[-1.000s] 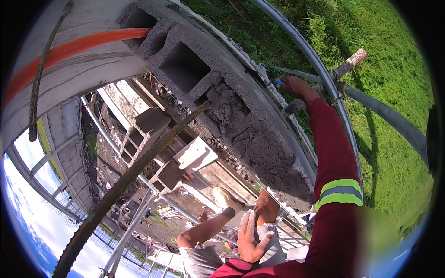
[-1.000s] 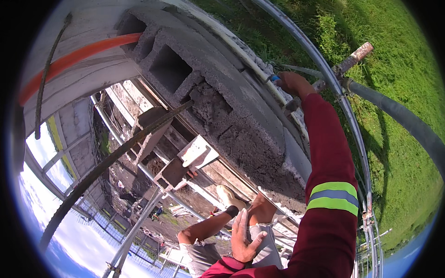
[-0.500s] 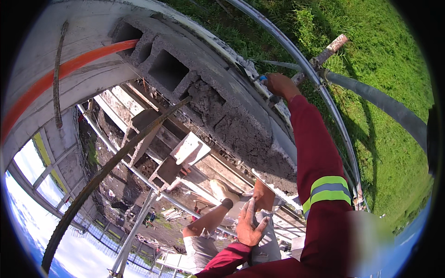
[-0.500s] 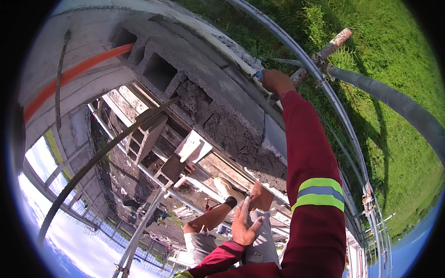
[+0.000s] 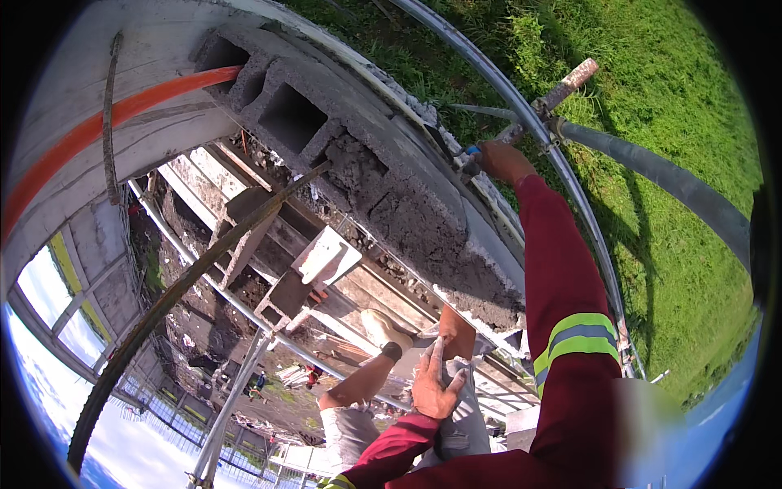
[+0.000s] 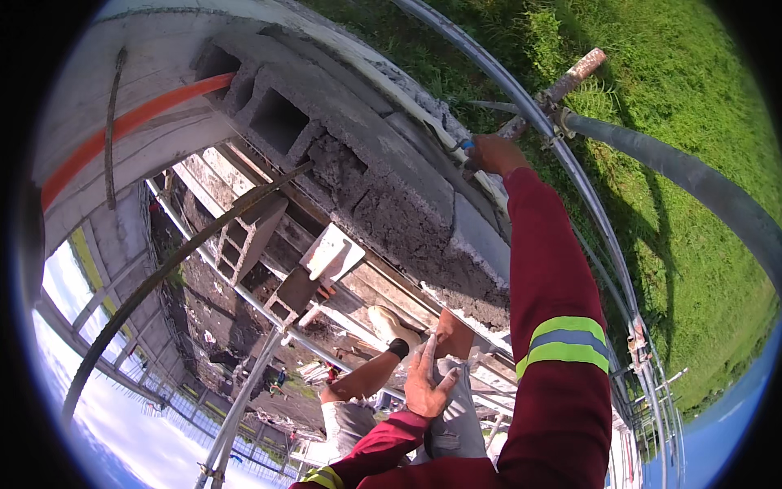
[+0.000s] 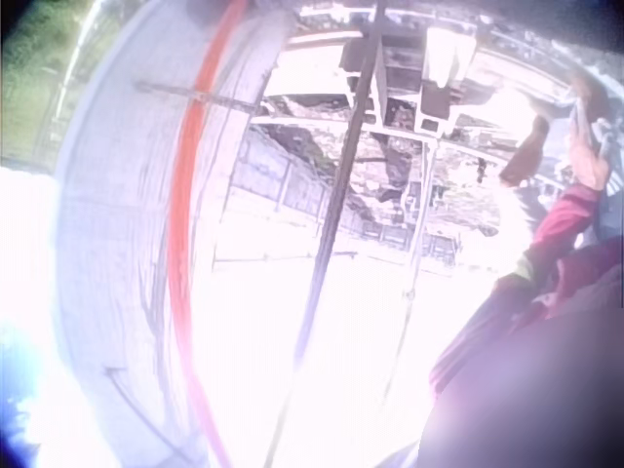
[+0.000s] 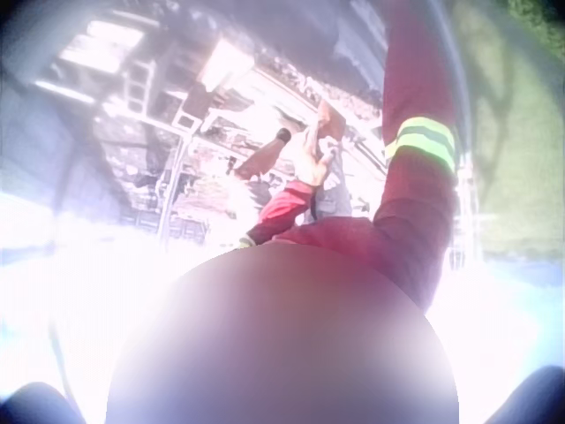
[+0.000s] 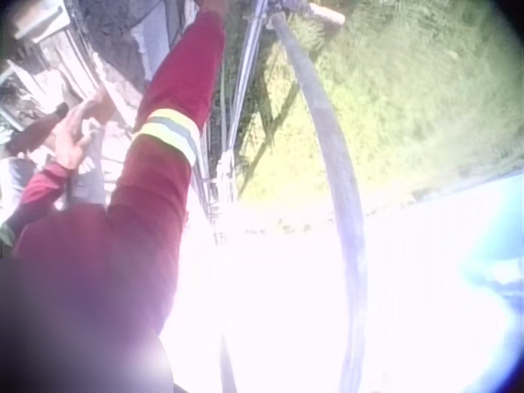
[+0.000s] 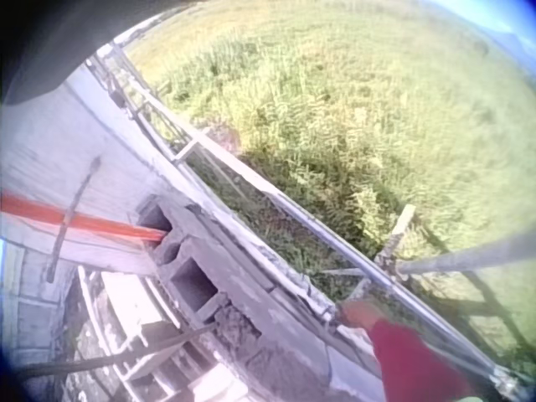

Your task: The person stands on scaffolding and lays hollow concrete blocks to build a wall. They apply mortar with a trowel, place each block, and tap it into alignment. Another worker is visible nearby, but the camera wearer performs the masonry work.

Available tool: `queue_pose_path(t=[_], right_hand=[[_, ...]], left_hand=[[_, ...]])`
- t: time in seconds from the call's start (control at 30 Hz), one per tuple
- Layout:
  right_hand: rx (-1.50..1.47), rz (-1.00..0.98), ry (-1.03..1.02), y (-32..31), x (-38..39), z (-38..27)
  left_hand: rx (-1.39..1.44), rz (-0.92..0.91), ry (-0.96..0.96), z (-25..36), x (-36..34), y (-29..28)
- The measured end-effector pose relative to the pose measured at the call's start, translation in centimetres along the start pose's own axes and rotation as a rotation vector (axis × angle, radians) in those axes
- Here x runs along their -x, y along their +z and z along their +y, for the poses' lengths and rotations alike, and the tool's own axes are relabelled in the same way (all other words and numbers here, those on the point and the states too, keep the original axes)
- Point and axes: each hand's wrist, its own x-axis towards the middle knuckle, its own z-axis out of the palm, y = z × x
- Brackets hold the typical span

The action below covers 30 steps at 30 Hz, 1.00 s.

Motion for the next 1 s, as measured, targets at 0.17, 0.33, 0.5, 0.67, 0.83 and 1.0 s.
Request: queue_pose_path(t=[0.17, 0.33, 0.5, 0.67, 0.83, 1.0], right_hand=[[0.015, 0.003, 0.049, 2.9, -3.5, -1.8], [-0.045, 0.029, 0.184, 5.6, 0.3, 1.9], [-0.076, 0.146, 0.167, 5.2, 6.8, 4.4], [0.302, -0.06, 0.145, 3.7, 12.1, 6.3], [0.246, 0.205, 0.368, 4.3, 15.7, 6.8], [0.39, -0.035, 0.092, 6.0, 17.2, 8.4]], left_hand=[[-0.074, -0.024, -0.038, 0.2, 0.3, 0.1], [-0.038, -0.042, -0.075, 0.4, 0.3, 0.0], [-0.075, -0.029, -0.081, 0.1, 0.6, 0.4], [-0.023, -0.027, -0.025, -0.3, 0.8, 0.8], [0.003, -0.027, -0.011, -0.5, 0.7, 1.0], [-0.029, -0.042, 0.0, -1.0, 0.7, 1.5]])
